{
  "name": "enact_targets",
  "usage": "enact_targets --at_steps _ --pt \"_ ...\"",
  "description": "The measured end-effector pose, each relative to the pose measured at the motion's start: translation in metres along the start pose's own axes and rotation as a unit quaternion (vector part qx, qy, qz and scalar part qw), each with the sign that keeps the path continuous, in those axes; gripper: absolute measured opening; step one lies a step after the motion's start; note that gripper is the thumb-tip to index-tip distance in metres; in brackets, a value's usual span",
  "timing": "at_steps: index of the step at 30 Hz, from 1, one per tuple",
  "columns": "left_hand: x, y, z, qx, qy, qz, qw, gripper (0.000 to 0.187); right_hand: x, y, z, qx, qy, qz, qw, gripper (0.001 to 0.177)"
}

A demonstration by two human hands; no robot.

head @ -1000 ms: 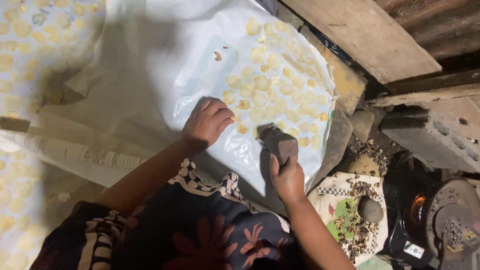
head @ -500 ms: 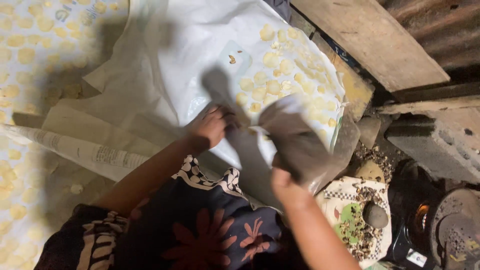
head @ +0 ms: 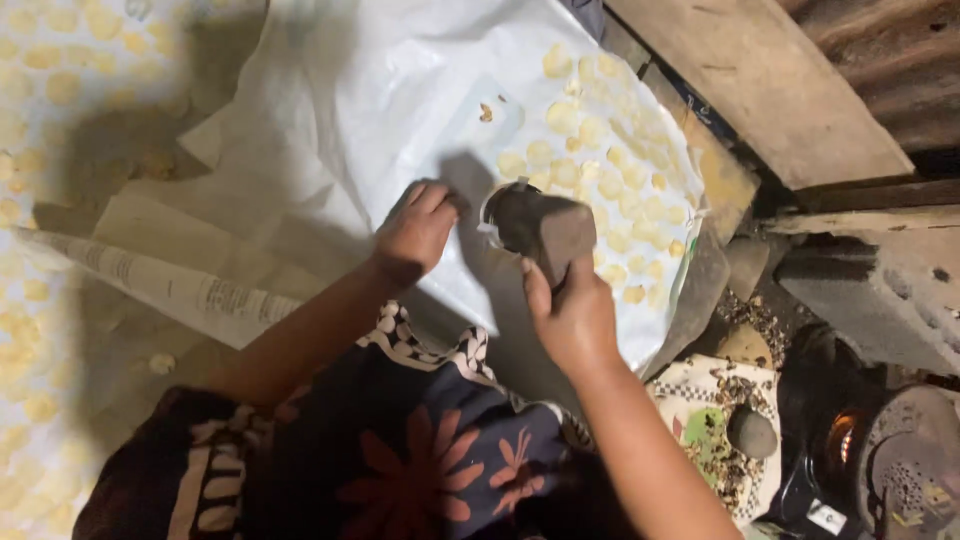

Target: Manually processing nuts by cracking shells with a mallet and rubbing kernels with a stone

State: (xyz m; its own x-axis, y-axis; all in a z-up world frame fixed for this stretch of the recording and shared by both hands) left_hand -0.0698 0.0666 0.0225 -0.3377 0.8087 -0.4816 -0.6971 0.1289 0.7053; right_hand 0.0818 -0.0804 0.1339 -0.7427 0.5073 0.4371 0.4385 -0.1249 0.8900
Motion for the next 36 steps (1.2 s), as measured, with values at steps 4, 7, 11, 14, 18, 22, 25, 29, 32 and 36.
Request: enact_targets --at_steps 4,7,11,14,18,22,25,29,32,36 --pt "0.014 -0.011 -0.016 -0.020 -0.011 0.007 1.000 0.012 -0.032 -0.064 -0.011 -0.032 0.049 -0.055 0.997 0.042" --pt "0.016 -0.018 -0.014 -0.033 -0.028 -0.013 0.999 0.008 -0.027 -0.073 -0.001 0.036 0.025 -0.117 0.992 0.053" --pt "0.016 -0.019 -0.018 -0.014 0.019 -0.010 1.000 0.013 0.001 -0.036 0.008 0.138 -0.072 -0.002 0.988 0.047" --pt "0.009 -0.012 -0.011 0.058 0.081 -0.030 0.995 0.025 0.032 0.011 0.011 0.076 -0.100 0.047 0.991 0.038" --pt "0.008 -0.018 -0.011 0.143 0.168 -0.114 0.969 0.055 0.062 0.064 -0.007 -0.188 0.087 0.118 0.971 0.023" --pt "0.026 -0.033 -0.016 0.178 0.156 -0.142 0.961 0.064 0.059 0.001 0.005 -0.227 0.320 0.128 0.911 0.013" --pt "0.018 0.001 -0.012 -0.023 0.153 -0.011 0.988 0.040 -0.003 -0.095 0.017 0.106 0.000 -0.077 0.991 0.051" --pt "0.013 -0.001 -0.022 -0.026 0.109 0.078 0.991 0.047 0.008 -0.086 0.025 0.157 0.001 -0.084 0.984 0.057" --pt "0.025 -0.018 -0.022 -0.023 0.099 0.093 0.990 0.048 0.020 -0.060 0.042 0.173 -0.034 -0.056 0.983 0.058" --pt "0.029 -0.018 -0.021 -0.026 0.089 0.121 0.988 0.040 0.054 -0.012 0.040 0.060 0.010 -0.034 0.998 0.051"
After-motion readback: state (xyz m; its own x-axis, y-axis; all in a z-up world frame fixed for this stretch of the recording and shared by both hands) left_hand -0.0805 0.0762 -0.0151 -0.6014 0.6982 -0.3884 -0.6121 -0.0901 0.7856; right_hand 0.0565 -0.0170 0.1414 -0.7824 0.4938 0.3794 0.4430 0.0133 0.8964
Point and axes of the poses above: each hand's wrist, its own z-axis towards the middle knuckle, its own y-axis out of the back of the hand, x = y × z, the point moved 4 cm from there along z, towards the middle knuckle, and after that the axes turned 1 degree about y, right-handed, at the moved point
